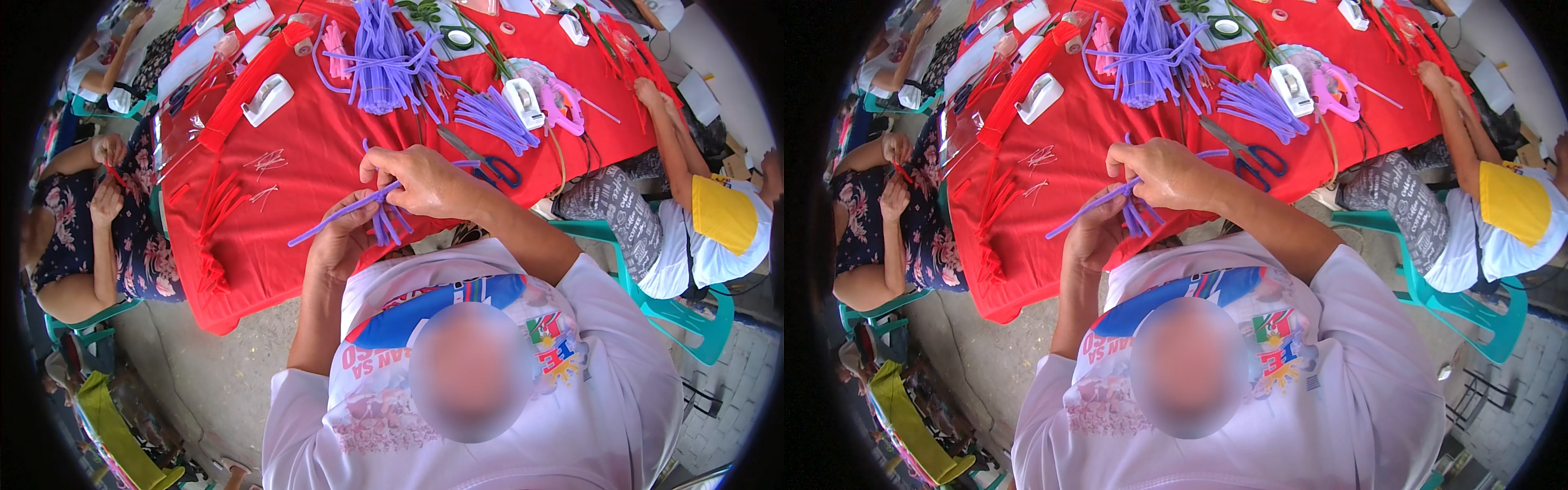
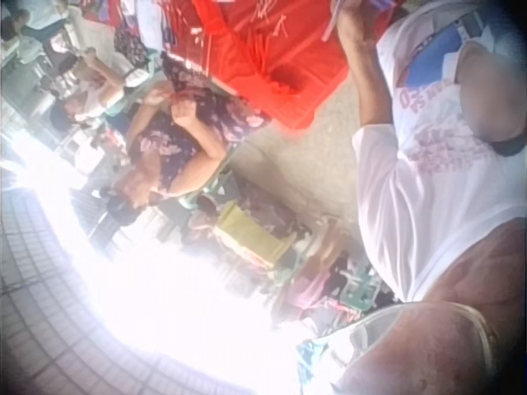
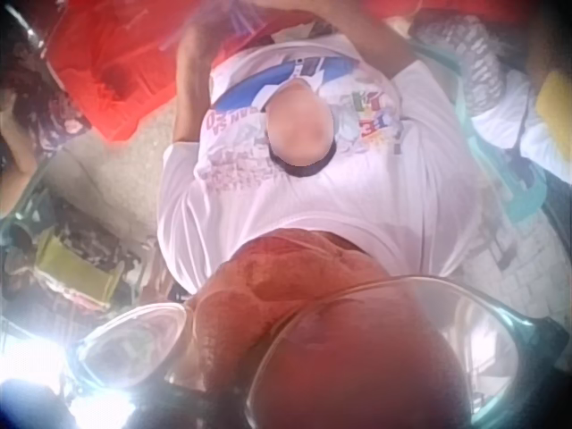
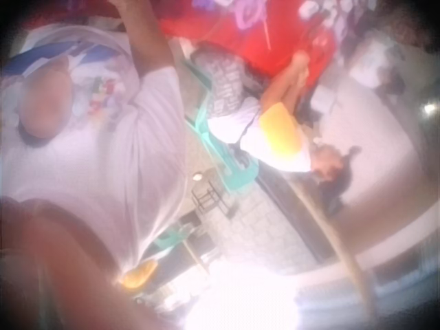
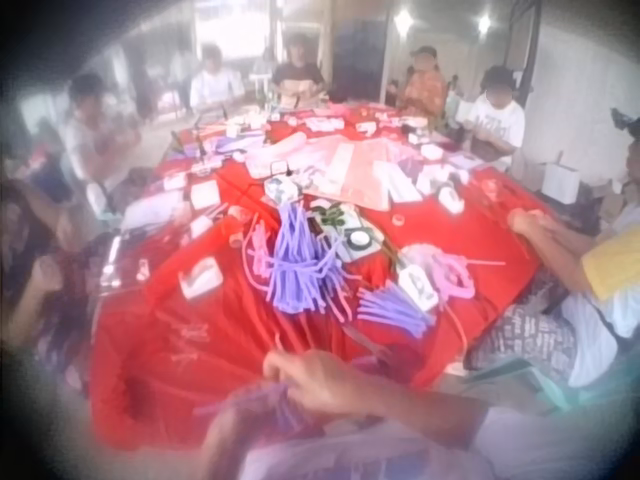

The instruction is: The person repeatedly picks up purple pipe cleaners, folds and twists them by hand into small loops, and places them on a red table. Other people at the table are also working with pipe cleaners and tools.

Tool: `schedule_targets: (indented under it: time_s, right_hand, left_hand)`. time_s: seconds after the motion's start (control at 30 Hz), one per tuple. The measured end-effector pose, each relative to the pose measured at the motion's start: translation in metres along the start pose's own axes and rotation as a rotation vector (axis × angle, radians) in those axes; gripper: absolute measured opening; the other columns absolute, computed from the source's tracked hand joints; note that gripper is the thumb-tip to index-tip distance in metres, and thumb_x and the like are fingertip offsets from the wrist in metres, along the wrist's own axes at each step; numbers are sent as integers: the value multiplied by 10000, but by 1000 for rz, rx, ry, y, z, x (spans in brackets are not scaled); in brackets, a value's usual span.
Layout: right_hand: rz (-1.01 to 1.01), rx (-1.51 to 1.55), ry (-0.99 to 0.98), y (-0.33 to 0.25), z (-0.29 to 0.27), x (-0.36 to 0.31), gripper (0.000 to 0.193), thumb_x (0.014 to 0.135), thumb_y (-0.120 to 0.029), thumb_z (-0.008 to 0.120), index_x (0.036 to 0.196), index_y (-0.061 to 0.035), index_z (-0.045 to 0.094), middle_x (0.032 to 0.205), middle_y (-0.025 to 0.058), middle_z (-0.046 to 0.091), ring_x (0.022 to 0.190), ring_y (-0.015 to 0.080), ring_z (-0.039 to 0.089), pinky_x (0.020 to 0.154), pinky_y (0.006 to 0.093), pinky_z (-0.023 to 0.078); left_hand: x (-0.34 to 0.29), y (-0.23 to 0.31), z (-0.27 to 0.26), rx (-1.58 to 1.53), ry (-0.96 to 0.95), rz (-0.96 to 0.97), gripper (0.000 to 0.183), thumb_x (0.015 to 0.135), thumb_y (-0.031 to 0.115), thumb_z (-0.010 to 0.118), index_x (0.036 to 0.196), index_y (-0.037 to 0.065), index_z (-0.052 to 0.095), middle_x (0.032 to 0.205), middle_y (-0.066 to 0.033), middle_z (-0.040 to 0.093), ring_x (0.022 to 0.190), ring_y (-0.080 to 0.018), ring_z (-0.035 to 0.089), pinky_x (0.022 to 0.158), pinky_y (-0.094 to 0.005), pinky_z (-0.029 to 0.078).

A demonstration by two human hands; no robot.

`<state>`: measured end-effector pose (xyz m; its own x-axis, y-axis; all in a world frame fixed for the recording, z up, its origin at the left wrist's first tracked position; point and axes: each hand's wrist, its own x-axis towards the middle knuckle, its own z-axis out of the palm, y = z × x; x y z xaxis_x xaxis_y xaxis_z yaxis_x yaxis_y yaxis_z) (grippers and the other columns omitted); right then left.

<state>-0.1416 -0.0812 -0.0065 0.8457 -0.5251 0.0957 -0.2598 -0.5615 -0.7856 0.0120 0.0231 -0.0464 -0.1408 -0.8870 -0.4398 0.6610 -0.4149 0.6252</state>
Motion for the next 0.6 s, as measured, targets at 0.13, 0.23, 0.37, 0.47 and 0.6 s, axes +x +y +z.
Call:
schedule_targets:
  time_s: [0.13,0.23,0.37,0.47,0.6]
  right_hand:
    - [-24,-60,-16,-8,-7,0,274,698,25,631,943,-37,526,770,125,624,708,296,615,611,387,458]
    - [-426,-311,442,-14,-11,2,151,715,-25,645,835,-56,559,754,78,596,726,277,578,633,388,463]
    - [-312,-234,578,-35,-11,-20,145,689,-81,695,743,-64,561,736,51,555,713,244,540,621,360,456]
    - [-161,-270,459,-20,6,-25,195,652,-79,716,739,-57,543,723,62,535,686,237,533,594,355,437]
    - [-111,-286,494,-12,18,-20,212,645,-58,685,744,-59,498,686,57,496,685,247,533,593,362,436]
  left_hand:
    - [0,3,-10,-55,-150,4,189,861,139,620,1022,54,569,928,-44,628,874,-146,614,772,-354,521]
    - [3,1,-14,-115,-176,77,222,845,117,638,1046,66,560,965,-42,627,897,-150,608,802,-364,519]
    - [8,-2,-9,-195,-98,158,301,821,90,662,1095,84,539,1016,-43,624,943,-162,599,847,-367,499]
    - [13,-5,-4,-185,-76,228,323,820,65,653,1116,90,526,1042,-47,626,981,-172,598,867,-377,493]
    - [19,-12,-3,-165,-53,299,310,828,41,627,1116,88,520,1038,-63,627,980,-183,603,877,-384,492]
